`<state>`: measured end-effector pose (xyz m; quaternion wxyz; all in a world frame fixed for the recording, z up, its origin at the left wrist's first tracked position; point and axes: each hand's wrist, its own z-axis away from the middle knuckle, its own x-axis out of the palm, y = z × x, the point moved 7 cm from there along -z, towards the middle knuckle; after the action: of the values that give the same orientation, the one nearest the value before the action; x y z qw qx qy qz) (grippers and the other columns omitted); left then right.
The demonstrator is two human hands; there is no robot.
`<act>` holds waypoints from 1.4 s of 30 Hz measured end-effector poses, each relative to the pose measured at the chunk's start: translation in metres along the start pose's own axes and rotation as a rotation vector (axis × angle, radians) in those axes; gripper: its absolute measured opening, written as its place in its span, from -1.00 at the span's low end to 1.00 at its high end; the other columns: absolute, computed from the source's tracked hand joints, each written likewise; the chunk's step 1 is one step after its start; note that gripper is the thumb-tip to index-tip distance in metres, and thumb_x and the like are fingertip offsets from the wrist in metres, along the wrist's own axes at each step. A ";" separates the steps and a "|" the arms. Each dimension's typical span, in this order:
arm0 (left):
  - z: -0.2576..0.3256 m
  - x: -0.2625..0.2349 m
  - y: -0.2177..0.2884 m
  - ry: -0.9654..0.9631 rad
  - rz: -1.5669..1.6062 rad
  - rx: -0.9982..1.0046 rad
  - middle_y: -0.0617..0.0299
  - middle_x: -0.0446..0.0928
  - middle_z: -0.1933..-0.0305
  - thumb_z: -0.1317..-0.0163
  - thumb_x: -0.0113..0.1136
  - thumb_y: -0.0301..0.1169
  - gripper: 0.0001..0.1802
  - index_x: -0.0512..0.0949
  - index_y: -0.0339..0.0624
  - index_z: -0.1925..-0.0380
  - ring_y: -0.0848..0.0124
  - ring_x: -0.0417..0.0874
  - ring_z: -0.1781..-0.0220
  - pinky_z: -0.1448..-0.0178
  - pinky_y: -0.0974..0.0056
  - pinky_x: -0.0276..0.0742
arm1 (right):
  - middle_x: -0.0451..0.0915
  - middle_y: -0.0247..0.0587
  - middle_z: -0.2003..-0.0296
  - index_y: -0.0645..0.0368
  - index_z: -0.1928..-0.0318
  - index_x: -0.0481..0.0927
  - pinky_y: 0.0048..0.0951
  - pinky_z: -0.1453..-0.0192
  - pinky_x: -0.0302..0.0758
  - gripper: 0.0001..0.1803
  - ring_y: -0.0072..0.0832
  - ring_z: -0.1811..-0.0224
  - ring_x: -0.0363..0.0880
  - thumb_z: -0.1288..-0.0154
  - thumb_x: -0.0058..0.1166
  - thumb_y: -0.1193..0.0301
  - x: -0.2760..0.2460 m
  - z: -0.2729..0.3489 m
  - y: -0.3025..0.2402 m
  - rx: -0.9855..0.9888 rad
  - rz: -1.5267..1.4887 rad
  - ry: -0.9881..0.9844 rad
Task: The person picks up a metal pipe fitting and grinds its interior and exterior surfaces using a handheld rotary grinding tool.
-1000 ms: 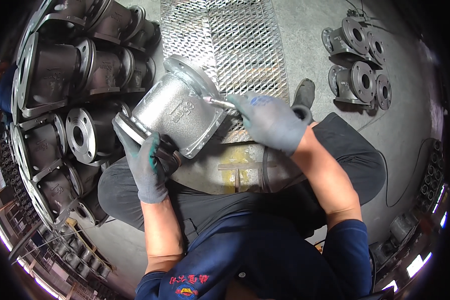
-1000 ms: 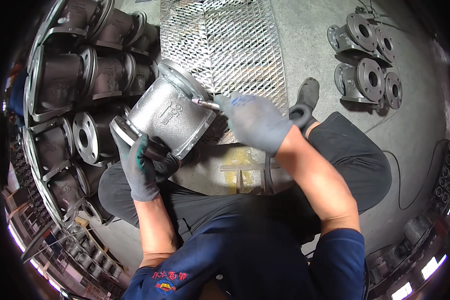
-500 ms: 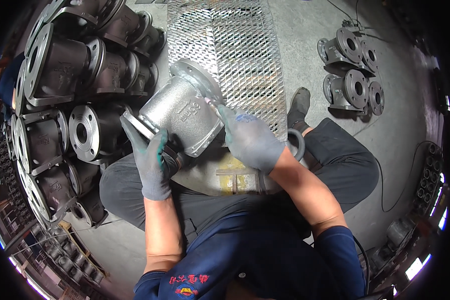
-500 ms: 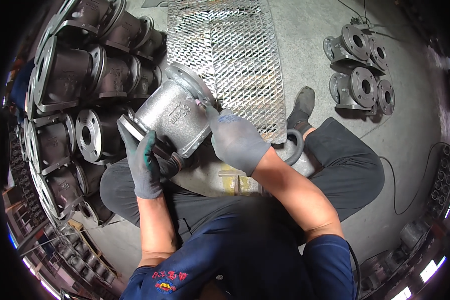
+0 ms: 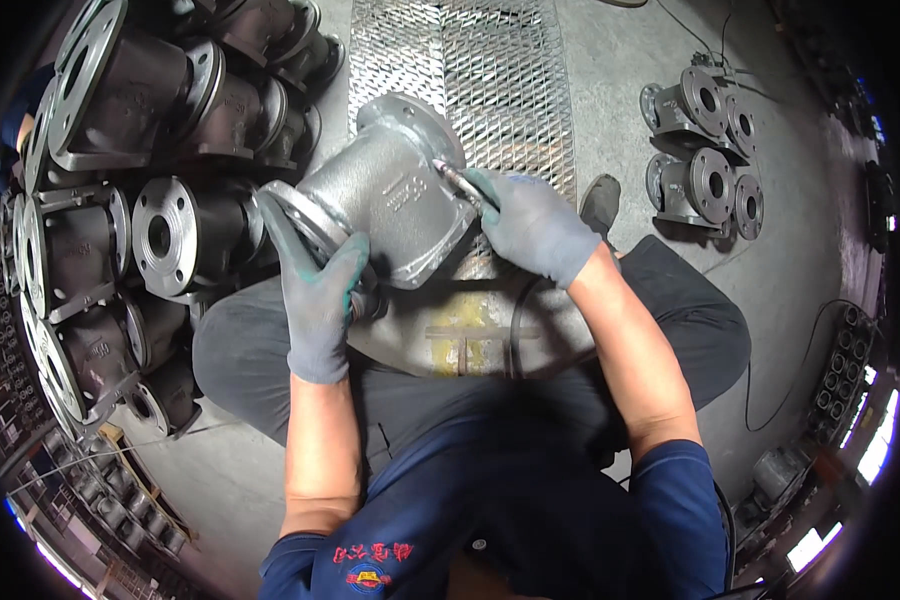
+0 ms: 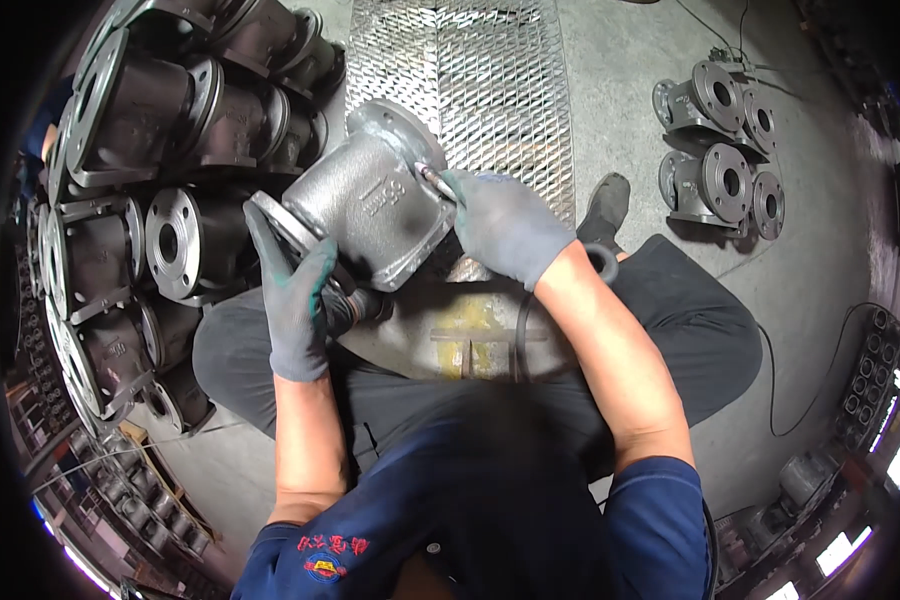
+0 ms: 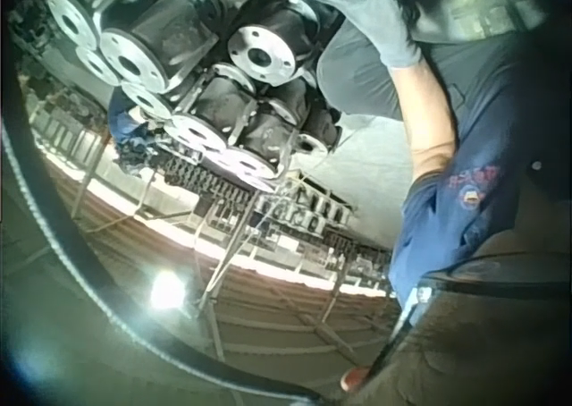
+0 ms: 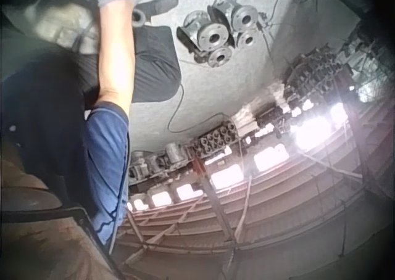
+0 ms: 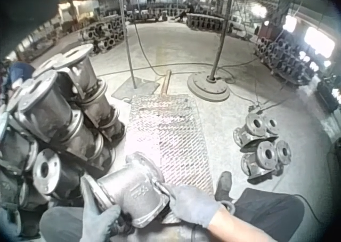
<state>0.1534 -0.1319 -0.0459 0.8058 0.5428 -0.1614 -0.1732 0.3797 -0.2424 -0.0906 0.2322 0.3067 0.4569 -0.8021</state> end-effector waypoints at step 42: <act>0.076 0.016 -0.105 0.198 0.228 -0.093 -0.22 0.41 -0.47 -0.38 0.53 -0.23 0.49 -0.62 -0.53 -0.67 0.17 0.52 -0.39 -0.47 0.18 0.51 | 0.70 -0.33 0.42 0.24 0.02 0.71 -0.47 0.56 0.49 -0.76 -0.60 0.58 0.55 -0.43 0.40 0.37 0.094 0.053 0.009 0.315 -1.095 0.279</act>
<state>0.1228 -0.2381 -0.1150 0.8564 0.4976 -0.1334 -0.0332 0.3042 -0.3013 -0.1414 -0.3265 0.1595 0.4504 -0.8155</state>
